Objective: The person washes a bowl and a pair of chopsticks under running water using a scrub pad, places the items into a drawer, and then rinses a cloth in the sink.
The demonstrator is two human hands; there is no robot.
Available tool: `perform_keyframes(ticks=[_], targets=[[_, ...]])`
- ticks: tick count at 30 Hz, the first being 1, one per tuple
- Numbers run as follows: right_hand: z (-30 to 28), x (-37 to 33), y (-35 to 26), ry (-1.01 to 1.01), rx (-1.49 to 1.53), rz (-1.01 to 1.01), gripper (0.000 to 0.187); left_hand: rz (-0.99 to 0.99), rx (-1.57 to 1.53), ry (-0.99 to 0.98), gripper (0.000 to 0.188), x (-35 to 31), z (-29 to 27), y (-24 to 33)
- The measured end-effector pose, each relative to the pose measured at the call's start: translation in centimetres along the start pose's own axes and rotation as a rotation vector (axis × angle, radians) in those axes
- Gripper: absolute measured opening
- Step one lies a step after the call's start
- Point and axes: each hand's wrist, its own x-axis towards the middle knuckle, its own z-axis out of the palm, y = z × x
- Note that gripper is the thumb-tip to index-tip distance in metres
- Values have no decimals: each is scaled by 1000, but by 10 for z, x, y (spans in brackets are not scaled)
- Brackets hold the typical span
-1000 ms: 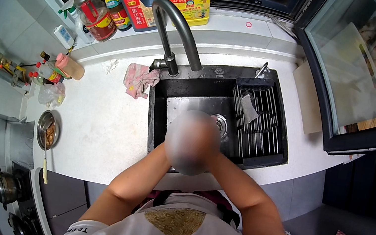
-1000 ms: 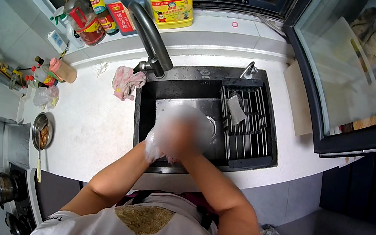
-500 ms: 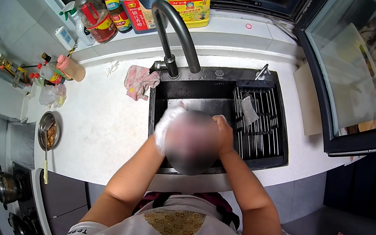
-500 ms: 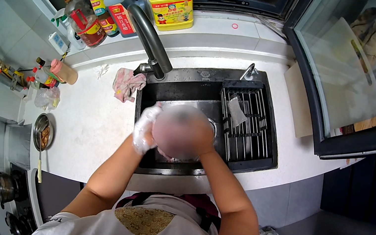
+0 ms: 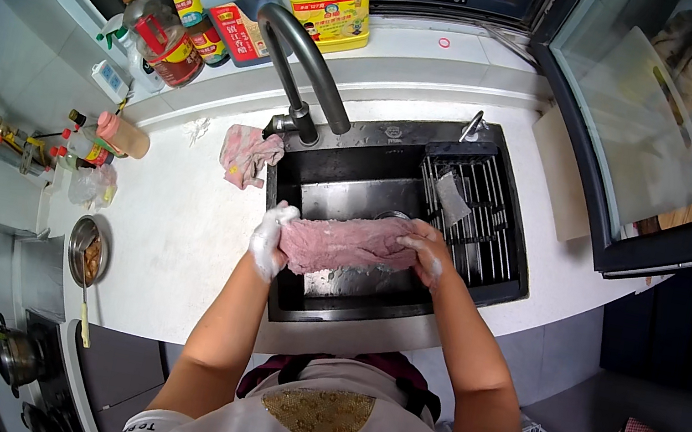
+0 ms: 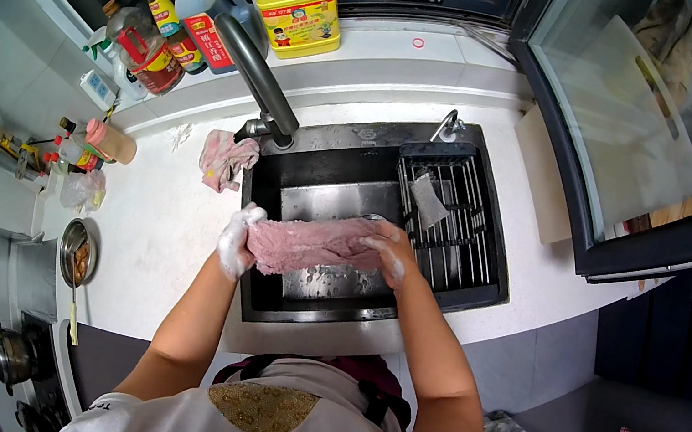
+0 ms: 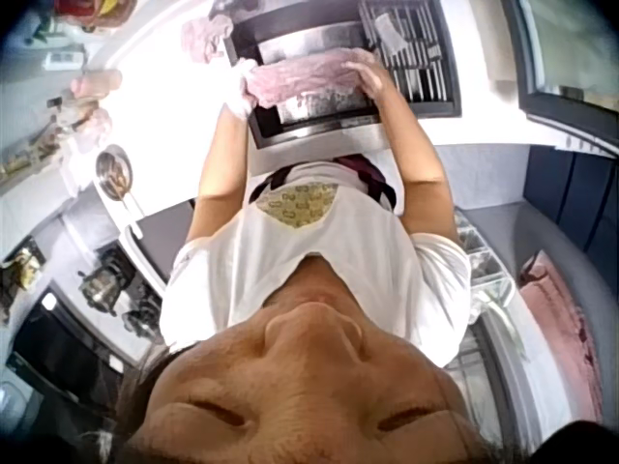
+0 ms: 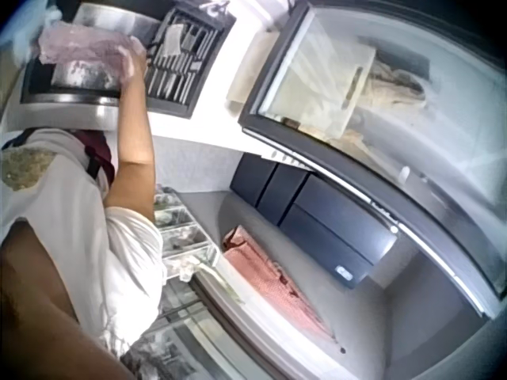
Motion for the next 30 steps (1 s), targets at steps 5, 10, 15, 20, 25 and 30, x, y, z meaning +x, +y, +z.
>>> perform_keyframes(ticks=[5,10,15,20,25,30], targets=[[39,-13,-21,-306,170,76,59,522,821,-167,46,-18,16,-16],[47,2,-4,-500,162,65,66,592,791,-506,27,-30,34,-22],[43,-5,-40,-192,-468,267,45,479,451,-338,14,-23,30,-18],[50,-10,-21,-55,-100,195,53,249,113,-258,10,-45,50,-15],[72,-15,-19,-376,351,27,57,823,667,-326,24,-40,38,-30],[79,-21,-17,-397,494,64,62,379,454,-427,23,-51,41,-21]])
